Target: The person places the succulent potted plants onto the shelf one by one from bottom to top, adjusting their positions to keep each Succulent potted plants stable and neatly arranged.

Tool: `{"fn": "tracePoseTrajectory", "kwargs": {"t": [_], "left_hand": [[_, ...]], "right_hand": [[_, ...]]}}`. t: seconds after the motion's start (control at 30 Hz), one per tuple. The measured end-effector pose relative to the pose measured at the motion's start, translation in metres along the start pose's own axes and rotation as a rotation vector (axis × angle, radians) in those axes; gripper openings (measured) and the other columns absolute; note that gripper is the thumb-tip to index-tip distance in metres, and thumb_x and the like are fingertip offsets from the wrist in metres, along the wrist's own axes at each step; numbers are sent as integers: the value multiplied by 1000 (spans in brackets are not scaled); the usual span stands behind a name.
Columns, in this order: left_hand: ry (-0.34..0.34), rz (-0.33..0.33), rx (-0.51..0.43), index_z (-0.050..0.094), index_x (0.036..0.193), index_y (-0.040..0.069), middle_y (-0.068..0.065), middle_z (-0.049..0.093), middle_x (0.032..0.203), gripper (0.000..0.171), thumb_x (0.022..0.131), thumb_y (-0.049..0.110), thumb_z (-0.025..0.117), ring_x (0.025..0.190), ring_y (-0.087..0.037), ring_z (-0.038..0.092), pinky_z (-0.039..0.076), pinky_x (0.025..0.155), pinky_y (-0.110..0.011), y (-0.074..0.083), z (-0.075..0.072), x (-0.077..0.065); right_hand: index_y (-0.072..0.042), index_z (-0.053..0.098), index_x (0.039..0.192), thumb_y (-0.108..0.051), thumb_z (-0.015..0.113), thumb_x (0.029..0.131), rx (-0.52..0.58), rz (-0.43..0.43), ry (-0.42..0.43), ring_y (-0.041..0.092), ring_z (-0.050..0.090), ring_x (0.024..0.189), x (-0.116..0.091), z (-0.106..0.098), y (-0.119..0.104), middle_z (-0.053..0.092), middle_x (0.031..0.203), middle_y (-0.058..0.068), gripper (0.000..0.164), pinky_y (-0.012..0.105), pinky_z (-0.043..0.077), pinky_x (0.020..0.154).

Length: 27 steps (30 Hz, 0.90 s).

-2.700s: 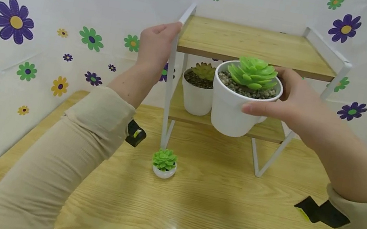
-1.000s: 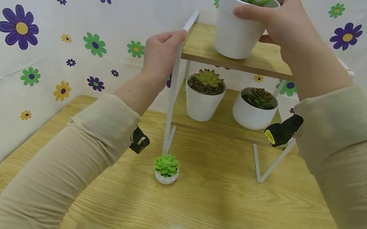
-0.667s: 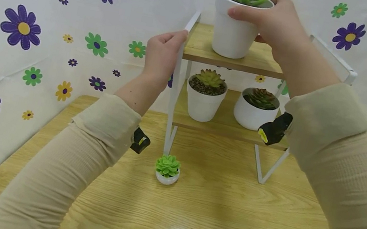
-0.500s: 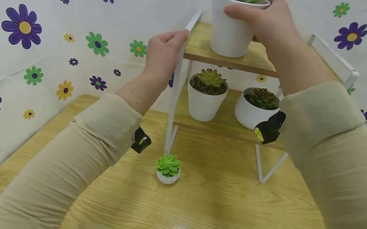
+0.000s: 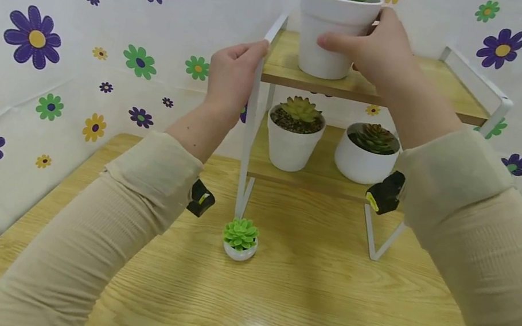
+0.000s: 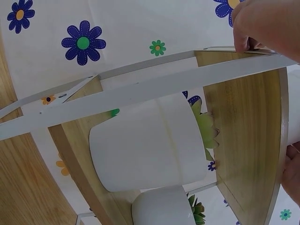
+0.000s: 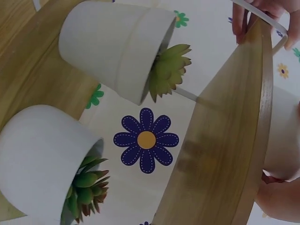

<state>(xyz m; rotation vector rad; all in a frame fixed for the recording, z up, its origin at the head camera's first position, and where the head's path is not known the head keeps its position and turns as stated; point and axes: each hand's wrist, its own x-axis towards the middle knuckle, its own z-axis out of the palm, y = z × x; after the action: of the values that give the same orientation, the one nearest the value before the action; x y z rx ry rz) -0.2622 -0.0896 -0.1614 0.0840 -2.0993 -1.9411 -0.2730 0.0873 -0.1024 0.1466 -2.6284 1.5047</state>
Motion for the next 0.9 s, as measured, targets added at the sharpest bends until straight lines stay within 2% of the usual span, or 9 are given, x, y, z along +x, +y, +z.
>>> {"fn": "tracePoseTrajectory", "kwargs": {"t": [0.17, 0.27, 0.37, 0.47, 0.53, 0.63, 0.77, 0.9], "left_hand": [[0, -3, -3, 65, 118, 11, 2, 54, 132, 37, 92, 35, 53, 120, -10, 46, 40, 102, -29, -1, 0, 0], [3, -2, -7, 65, 117, 10, 2, 54, 133, 37, 92, 35, 53, 121, -10, 46, 40, 102, -30, -1, 0, 1], [5, -1, -13, 66, 116, 9, 3, 54, 133, 37, 92, 35, 53, 121, -10, 45, 39, 102, -30, -1, 0, 2], [4, 1, -18, 66, 115, 9, 2, 54, 133, 36, 92, 34, 53, 120, -10, 45, 40, 101, -30, 0, -1, 1], [1, -4, -25, 66, 115, 9, 2, 54, 132, 36, 92, 34, 53, 119, -10, 46, 40, 101, -31, 1, -1, 1], [1, 1, -18, 67, 115, 10, 3, 55, 131, 36, 92, 34, 53, 118, -10, 46, 41, 100, -31, 1, -1, 0], [8, -5, -5, 67, 114, 10, 4, 55, 131, 36, 92, 35, 53, 119, -10, 46, 40, 101, -30, 2, -2, -1], [12, -23, 3, 66, 115, 11, 4, 54, 132, 36, 91, 35, 54, 121, -9, 45, 39, 102, -30, 3, -1, -2]], "right_hand": [[-19, 20, 146, -34, 68, 83, -44, 1, 12, 14, 43, 114, -6, -2, 11, 39, 143, 3, 80, 28, 40, 98], [-18, 25, 145, -33, 66, 85, -39, -45, 35, 15, 44, 115, -19, -4, 18, 41, 139, 3, 74, 28, 42, 99], [-14, 36, 139, -31, 64, 87, -15, -161, 58, 15, 46, 116, -39, -5, 29, 47, 129, 3, 62, 30, 43, 98], [-8, 47, 129, -23, 64, 88, 30, -308, 49, 15, 52, 108, -64, -1, 42, 54, 116, 3, 47, 29, 45, 94], [-5, 51, 124, -18, 64, 88, 33, -391, 4, 14, 54, 104, -80, 4, 52, 57, 111, 4, 40, 25, 47, 91], [-1, 53, 120, -10, 65, 87, 7, -429, -112, 15, 55, 102, -99, 14, 69, 58, 110, 7, 36, 26, 49, 89], [1, 52, 120, -9, 68, 84, -29, -355, -281, 21, 55, 104, -109, 34, 98, 58, 112, 14, 40, 36, 49, 91], [2, 48, 124, -13, 69, 84, -62, -263, -397, 28, 55, 107, -107, 59, 133, 57, 113, 16, 48, 39, 50, 90]]}}
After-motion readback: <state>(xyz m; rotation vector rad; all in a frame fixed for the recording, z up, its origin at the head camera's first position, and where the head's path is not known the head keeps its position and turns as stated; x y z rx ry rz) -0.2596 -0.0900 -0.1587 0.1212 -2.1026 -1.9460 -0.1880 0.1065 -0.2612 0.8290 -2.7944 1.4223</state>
